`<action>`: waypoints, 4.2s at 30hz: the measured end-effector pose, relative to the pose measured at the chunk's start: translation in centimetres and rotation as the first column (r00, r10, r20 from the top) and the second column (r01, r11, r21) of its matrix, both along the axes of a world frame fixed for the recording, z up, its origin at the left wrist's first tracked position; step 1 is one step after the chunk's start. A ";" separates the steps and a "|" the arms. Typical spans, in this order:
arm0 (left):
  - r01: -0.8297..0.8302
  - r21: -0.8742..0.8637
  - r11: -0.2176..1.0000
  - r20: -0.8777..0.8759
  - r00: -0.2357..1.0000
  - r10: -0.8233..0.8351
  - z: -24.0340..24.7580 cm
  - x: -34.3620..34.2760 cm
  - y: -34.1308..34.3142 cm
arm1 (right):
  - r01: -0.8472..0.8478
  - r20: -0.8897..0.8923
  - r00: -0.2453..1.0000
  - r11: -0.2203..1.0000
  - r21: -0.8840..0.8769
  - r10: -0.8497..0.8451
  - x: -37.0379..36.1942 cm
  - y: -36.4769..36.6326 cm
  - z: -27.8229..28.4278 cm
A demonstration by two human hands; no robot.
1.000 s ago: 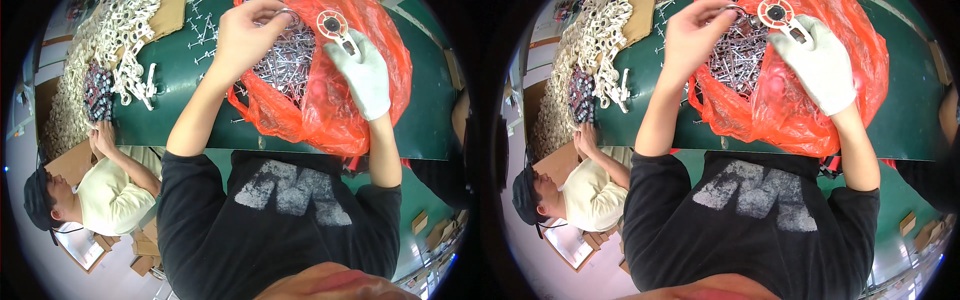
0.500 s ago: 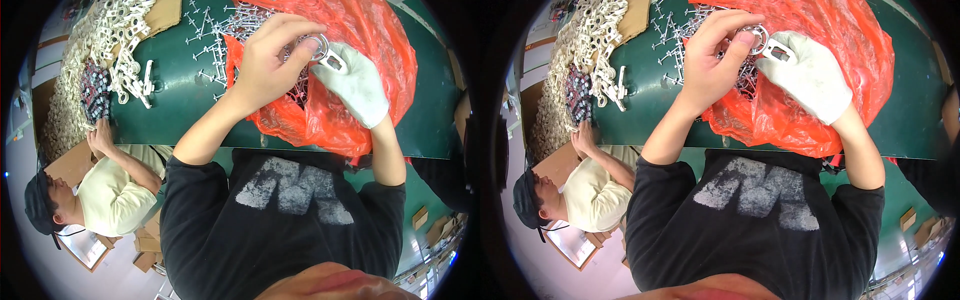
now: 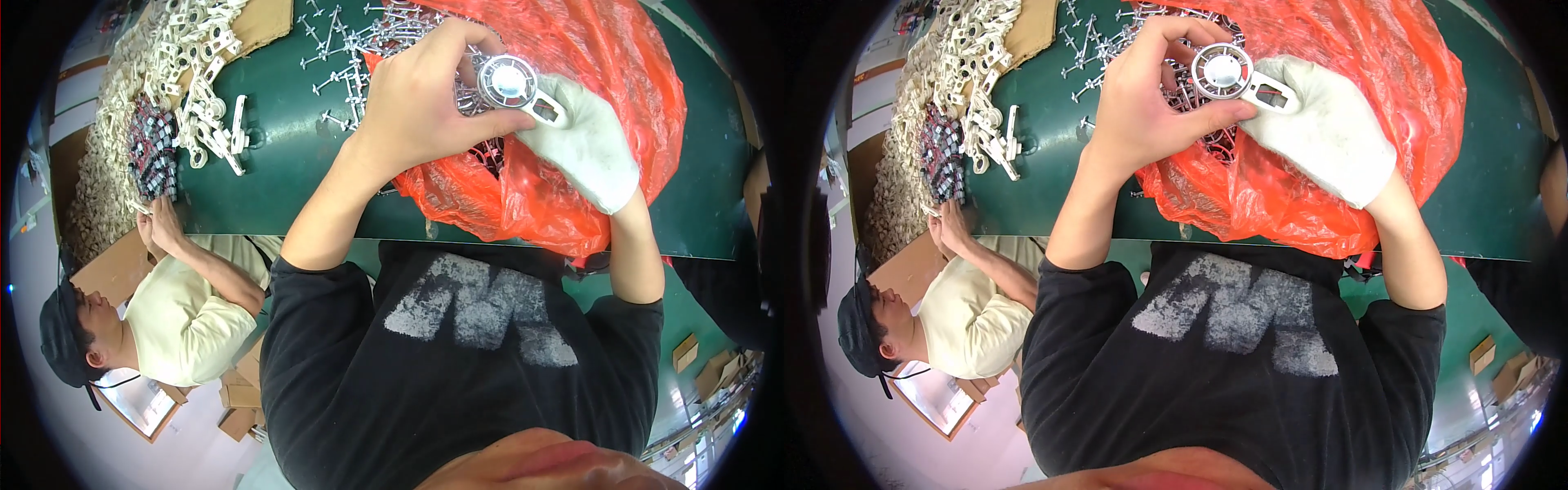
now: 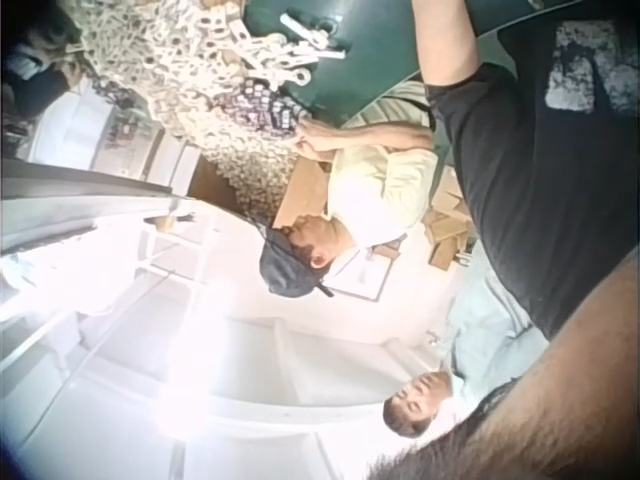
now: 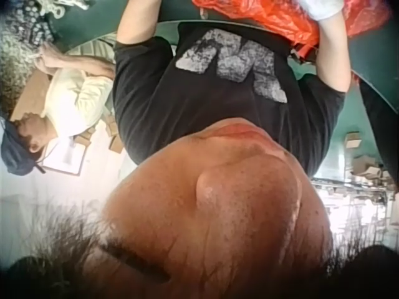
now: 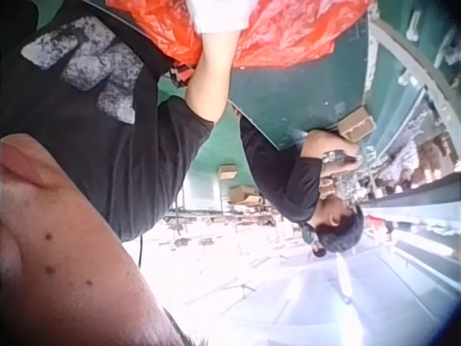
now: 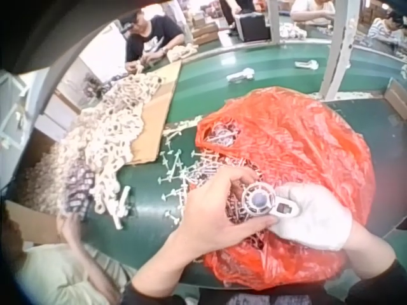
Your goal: The person assembles small metal parts and plastic housings by hand at an industrial workstation.
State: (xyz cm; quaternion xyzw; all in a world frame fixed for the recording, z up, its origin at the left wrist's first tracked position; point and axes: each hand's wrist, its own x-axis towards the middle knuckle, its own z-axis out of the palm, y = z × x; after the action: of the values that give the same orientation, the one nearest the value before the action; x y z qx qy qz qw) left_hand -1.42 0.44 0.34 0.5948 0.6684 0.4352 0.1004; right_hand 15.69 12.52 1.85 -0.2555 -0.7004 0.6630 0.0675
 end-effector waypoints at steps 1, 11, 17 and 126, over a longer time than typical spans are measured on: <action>0.001 -0.026 1.000 0.058 0.998 0.000 0.1 0.0 -0.1 | -0.004 0.015 1.000 1.000 -0.011 0.004 0.0 0.0 0.2; 0.086 0.164 0.983 -0.119 0.991 -0.067 -0.3 -0.6 0.4 | -0.001 0.034 0.999 1.000 -0.017 0.002 0.3 0.3 0.5; 0.097 0.179 0.979 -0.233 0.971 -0.054 0.1 -0.3 0.1 | -0.050 0.126 0.992 0.972 0.230 0.022 0.4 0.4 1.4; 0.156 0.012 0.988 -0.045 0.987 -0.155 -0.6 0.0 0.8 | 0.096 0.000 0.990 0.682 0.725 -0.140 0.1 0.1 -1.7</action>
State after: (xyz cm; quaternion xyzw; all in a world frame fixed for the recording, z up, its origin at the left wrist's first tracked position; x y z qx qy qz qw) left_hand -1.46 1.25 -0.26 0.6553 0.6185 0.4181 0.1149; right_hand 15.75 12.62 0.17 -0.2709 -0.8883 0.3209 0.1857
